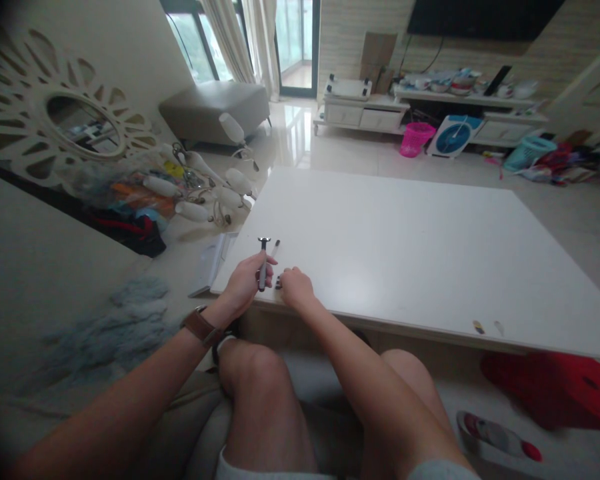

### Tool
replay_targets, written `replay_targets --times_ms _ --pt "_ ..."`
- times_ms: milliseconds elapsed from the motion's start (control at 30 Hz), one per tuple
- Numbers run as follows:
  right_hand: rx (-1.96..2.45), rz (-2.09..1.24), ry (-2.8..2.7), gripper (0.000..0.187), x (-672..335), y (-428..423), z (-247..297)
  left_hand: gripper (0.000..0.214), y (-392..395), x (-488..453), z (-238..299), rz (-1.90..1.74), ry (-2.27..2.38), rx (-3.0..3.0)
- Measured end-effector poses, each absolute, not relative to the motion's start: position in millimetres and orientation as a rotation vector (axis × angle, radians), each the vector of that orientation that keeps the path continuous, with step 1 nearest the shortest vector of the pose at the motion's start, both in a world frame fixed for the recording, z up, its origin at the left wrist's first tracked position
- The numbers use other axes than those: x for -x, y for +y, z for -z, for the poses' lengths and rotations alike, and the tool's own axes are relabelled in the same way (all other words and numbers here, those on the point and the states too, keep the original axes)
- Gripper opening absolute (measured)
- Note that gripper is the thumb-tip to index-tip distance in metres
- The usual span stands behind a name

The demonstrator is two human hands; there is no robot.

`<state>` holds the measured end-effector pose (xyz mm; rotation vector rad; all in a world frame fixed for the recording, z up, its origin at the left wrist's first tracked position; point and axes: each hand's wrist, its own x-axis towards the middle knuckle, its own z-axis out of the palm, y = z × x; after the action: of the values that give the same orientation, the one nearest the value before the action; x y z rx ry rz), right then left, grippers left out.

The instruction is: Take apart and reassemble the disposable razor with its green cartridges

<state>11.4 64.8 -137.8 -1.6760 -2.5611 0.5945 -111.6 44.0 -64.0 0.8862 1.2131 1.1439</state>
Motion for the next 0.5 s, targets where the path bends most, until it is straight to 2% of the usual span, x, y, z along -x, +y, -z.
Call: replay_targets --times_ms 167,500 --pt "1.779 -0.726 -2.492 0.021 -12.7 69.7 142.1 0.025 38.7 104.9 66.7 -1.08 1.225 -0.95" --pt "1.806 -0.868 -2.462 0.016 -12.2 70.2 134.0 0.036 33.8 101.4 70.1 -1.003 1.161 -0.988"
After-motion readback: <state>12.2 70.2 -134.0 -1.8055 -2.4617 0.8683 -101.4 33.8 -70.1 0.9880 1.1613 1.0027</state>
